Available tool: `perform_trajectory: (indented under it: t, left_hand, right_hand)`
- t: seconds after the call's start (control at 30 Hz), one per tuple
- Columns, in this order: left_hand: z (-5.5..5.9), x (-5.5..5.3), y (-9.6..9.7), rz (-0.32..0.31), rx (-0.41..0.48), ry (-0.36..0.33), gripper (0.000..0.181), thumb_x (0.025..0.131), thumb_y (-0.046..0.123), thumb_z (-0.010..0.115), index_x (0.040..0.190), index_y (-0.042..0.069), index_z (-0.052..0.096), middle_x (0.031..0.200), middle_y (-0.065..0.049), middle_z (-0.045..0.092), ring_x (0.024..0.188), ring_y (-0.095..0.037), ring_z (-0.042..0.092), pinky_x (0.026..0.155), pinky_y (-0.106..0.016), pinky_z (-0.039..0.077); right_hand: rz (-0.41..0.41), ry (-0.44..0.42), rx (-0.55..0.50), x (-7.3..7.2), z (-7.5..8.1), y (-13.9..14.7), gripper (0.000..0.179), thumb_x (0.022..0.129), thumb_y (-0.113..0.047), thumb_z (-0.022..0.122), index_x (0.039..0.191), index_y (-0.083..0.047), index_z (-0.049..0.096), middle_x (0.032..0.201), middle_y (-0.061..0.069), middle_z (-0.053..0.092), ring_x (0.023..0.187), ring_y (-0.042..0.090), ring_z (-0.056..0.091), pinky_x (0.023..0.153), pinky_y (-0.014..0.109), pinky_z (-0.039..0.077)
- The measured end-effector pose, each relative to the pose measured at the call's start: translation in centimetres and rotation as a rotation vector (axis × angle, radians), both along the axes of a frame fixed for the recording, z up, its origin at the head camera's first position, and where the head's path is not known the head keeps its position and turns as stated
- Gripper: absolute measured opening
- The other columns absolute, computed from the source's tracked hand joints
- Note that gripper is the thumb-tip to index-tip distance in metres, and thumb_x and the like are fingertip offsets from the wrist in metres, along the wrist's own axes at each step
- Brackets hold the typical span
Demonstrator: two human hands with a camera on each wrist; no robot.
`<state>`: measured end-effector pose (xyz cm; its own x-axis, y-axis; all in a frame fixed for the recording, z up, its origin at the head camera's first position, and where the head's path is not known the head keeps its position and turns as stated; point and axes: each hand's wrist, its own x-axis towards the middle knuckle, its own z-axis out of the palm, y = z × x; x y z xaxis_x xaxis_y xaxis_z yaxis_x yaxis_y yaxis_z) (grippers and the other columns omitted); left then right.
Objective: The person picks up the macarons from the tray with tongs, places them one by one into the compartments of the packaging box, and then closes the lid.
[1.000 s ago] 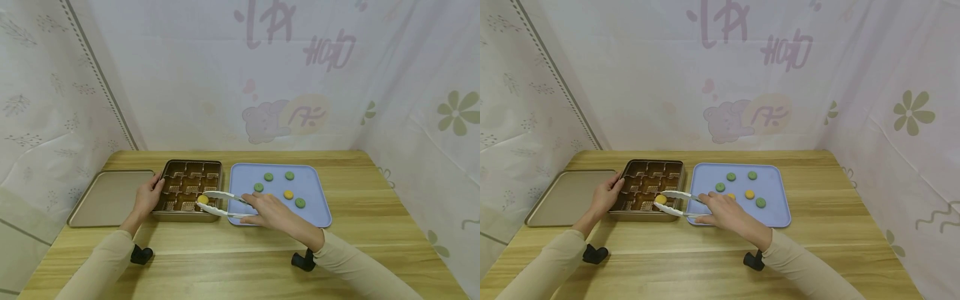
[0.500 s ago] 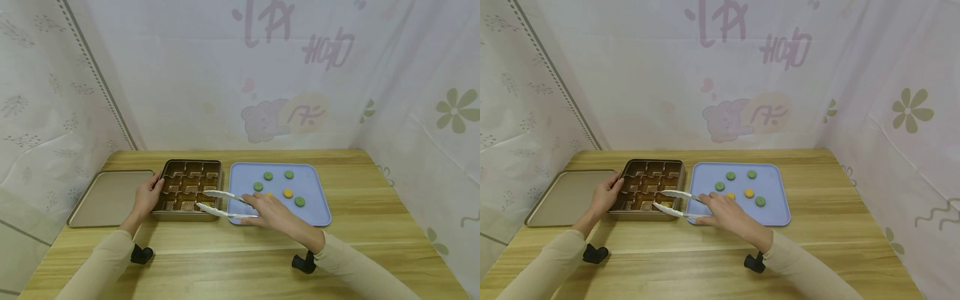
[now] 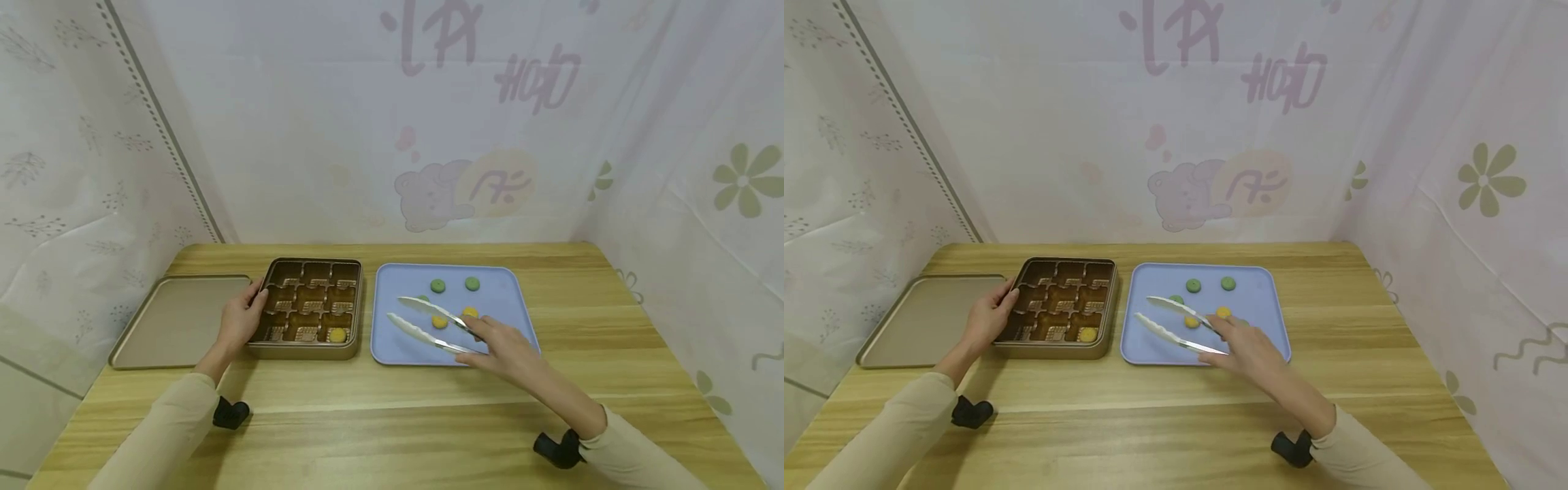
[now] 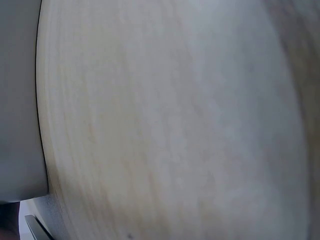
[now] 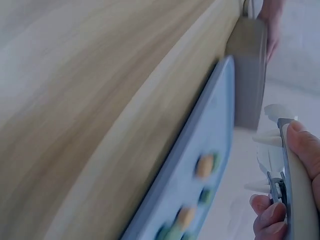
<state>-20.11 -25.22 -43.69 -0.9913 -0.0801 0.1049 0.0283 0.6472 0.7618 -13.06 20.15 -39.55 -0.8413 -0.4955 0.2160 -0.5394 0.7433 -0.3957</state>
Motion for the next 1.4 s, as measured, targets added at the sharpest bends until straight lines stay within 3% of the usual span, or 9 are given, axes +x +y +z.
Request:
perform_trajectory:
  t: [0.27, 0.47, 0.7, 1.03, 1.4]
  left_hand:
    - [0.0, -0.1, 0.0, 0.000, 0.015, -0.009, 0.050, 0.103, 0.028, 0.037, 0.143, -0.002, 0.036, 0.140, -0.029, 0.040, 0.129, -0.047, 0.036, 0.103, -0.058, 0.033]
    - [-0.1, -0.1, 0.0, 0.010, 0.011, -0.005, 0.049, 0.103, 0.027, 0.039, 0.143, -0.001, 0.037, 0.138, -0.029, 0.042, 0.126, -0.046, 0.040, 0.101, -0.057, 0.035]
    - [-0.1, -0.1, 0.2, 0.012, 0.006, 0.030, 0.047, 0.102, 0.024, 0.041, 0.141, -0.003, 0.040, 0.136, -0.029, 0.044, 0.125, -0.046, 0.041, 0.100, -0.057, 0.037]
    - [0.2, 0.0, 0.3, 0.023, 0.019, 0.007, 0.048, 0.102, 0.024, 0.040, 0.142, -0.003, 0.038, 0.140, -0.028, 0.040, 0.128, -0.045, 0.038, 0.103, -0.055, 0.035]
    - [0.2, 0.1, 0.3, 0.024, 0.021, -0.012, 0.049, 0.102, 0.026, 0.039, 0.142, -0.004, 0.036, 0.141, -0.028, 0.038, 0.130, -0.046, 0.036, 0.104, -0.056, 0.033]
  right_hand:
    - [-0.119, -0.035, 0.047, 0.8, 0.2, 6.3, 0.061, 0.079, -0.028, 0.076, 0.122, 0.010, 0.056, 0.092, 0.017, 0.066, 0.075, 0.023, 0.062, 0.057, 0.027, 0.049]
    - [-0.175, -0.056, 0.123, 1.0, 0.4, 8.6, 0.067, 0.080, -0.034, 0.074, 0.125, 0.012, 0.054, 0.108, 0.028, 0.064, 0.089, 0.035, 0.066, 0.068, 0.042, 0.055]
    - [-0.188, -0.080, 0.160, 0.8, 0.2, 9.3, 0.070, 0.080, -0.037, 0.074, 0.125, 0.012, 0.053, 0.108, 0.030, 0.063, 0.085, 0.033, 0.066, 0.066, 0.041, 0.055]
    - [-0.201, -0.109, 0.194, 0.6, 0.3, 9.5, 0.070, 0.079, -0.040, 0.074, 0.124, 0.010, 0.055, 0.099, 0.023, 0.066, 0.076, 0.023, 0.063, 0.058, 0.033, 0.051]
    - [-0.173, -0.088, 0.209, 0.4, 0.1, 9.6, 0.066, 0.078, -0.035, 0.075, 0.121, 0.012, 0.057, 0.098, 0.023, 0.066, 0.076, 0.024, 0.064, 0.059, 0.035, 0.052]
